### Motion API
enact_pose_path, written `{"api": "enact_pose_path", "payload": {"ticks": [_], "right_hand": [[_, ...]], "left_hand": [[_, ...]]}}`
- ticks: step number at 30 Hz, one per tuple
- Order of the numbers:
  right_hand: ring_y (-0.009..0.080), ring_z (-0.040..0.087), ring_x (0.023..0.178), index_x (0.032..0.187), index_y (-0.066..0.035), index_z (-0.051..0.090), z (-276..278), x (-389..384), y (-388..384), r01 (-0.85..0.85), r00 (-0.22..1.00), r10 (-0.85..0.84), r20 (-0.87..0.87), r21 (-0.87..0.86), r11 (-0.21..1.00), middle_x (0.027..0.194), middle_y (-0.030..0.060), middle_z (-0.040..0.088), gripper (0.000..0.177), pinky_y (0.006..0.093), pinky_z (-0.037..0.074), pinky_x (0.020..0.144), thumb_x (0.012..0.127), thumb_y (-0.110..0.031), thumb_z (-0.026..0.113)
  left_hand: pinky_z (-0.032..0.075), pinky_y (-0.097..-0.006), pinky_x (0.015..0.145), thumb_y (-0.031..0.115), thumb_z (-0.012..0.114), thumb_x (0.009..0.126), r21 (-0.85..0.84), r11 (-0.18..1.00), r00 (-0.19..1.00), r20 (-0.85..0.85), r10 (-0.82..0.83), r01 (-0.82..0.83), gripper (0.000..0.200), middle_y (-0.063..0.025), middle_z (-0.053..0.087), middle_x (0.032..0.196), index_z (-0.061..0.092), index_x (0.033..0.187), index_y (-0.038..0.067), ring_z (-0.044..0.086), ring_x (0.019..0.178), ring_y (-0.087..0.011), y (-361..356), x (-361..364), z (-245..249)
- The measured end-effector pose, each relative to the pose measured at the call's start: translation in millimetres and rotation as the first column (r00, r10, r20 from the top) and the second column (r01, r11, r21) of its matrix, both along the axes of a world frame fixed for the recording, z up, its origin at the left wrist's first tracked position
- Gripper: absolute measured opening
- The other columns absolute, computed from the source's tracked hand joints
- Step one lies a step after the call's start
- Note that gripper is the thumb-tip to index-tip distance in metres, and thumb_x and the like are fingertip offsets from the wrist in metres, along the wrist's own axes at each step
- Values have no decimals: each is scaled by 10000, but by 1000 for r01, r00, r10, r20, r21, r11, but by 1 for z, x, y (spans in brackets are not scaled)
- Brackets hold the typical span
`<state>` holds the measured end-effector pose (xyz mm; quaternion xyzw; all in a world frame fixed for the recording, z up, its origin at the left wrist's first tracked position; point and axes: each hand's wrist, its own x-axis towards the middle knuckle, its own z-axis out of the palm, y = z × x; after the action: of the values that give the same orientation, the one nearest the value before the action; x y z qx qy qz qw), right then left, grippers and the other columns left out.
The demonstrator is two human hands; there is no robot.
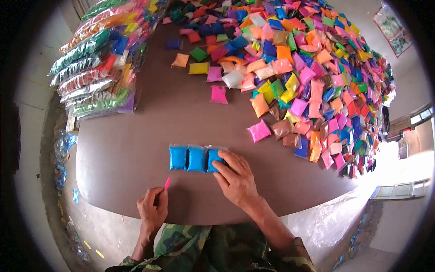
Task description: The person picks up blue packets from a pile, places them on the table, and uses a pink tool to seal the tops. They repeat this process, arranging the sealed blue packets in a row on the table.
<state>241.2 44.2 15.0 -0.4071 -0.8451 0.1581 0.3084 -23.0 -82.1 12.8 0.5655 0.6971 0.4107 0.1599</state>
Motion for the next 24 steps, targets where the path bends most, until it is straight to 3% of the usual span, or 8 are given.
{"api": "enact_pose_path", "payload": {"ticks": [6, 9, 12, 19, 22, 24], "right_hand": [[382, 690, 1253, 1214, -34, 766, 12, 2, 5, 54, 988, -66, -142, -85, 995, 1384, 161, 693, 329, 516, 531, 1095, 893, -92, 812], [351, 716, 1196, 1187, -46, 778, 30, 6, 32, 118, 992, -118, -39, 8, 993, 1320, 138, 732, 286, 486, 537, 1073, 909, -109, 802], [326, 725, 1155, 1161, -54, 787, 47, 16, 83, 131, 981, -158, 117, 209, 969, 1282, 111, 753, 248, 466, 541, 1033, 921, -119, 794], [301, 722, 1102, 1136, -52, 785, 68, 17, 174, 190, 947, -270, 173, 374, 908, 1222, 67, 751, 199, 475, 528, 972, 949, -113, 756], [315, 720, 1104, 1127, -46, 782, 67, 23, 190, 215, 916, -319, 242, 375, 902, 1207, 82, 754, 193, 469, 540, 961, 950, -117, 751], [323, 719, 1099, 1116, -42, 779, 63, 32, 205, 241, 916, -348, 198, 421, 874, 1192, 93, 757, 179, 473, 550, 949, 957, -108, 734]], "left_hand": [[544, -366, 573, -4, 787, 948, 6, 1000, 1000, 13, -11, 11, 116, -149, 711, 754, 706, 1011, 50, 714, 612, -312, 2, 0, 3], [547, -357, 572, -9, 790, 944, -1, 1000, 1000, 19, -14, 14, 119, -153, 720, 761, 709, 1012, 45, 717, 606, -299, 2, -1, 4], [541, -349, 560, -5, 800, 940, 8, 1000, 1000, 21, -8, 7, 121, -156, 724, 760, 712, 1010, 41, 715, 594, -281, 2, -2, 2], [543, -354, 590, 6, 771, 939, -68, 997, 998, 60, 30, -26, 61, -163, 724, 743, 716, 965, 6, 724, 624, -243, 2, -1, 6], [536, -351, 585, -1, 770, 929, -103, 994, 998, 47, 47, -42, 67, -159, 719, 738, 711, 959, 11, 714, 613, -239, 3, -1, 8], [516, -342, 549, -33, 778, 910, -59, 998, 1000, 11, 28, -28, 111, -141, 702, 723, 710, 970, 30, 685, 570, -237, 4, -2, 3]]}}
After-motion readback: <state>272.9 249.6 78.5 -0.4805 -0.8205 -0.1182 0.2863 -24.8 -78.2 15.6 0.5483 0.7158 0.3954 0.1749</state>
